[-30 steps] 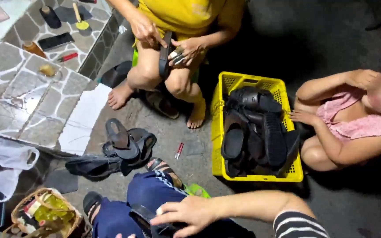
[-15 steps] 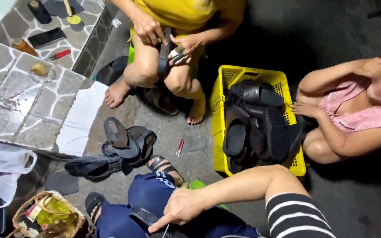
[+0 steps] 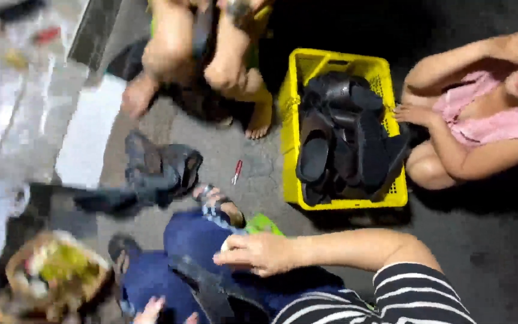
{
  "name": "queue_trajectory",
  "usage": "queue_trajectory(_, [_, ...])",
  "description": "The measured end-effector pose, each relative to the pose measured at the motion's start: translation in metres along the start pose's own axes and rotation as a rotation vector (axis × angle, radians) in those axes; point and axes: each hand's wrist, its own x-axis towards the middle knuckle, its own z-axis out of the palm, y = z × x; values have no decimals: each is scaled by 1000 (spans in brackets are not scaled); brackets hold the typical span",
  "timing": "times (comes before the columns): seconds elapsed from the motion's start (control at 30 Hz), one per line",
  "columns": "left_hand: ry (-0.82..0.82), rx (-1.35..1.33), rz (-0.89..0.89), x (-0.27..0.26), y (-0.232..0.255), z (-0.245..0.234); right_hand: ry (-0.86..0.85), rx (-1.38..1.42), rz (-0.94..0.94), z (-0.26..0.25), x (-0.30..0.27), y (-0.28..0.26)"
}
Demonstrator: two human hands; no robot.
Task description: Hand-sewing the components of a sandal together using a needle and thread.
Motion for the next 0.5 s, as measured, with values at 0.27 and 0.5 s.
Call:
queue_trajectory(0.27, [31,-270,-211,155,334,-201,-254,-315,-51,-20,10,-2])
queue_trajectory(0.5, [304,-326,-76,148,330,-180,-294,-454,-271,-3,21,7])
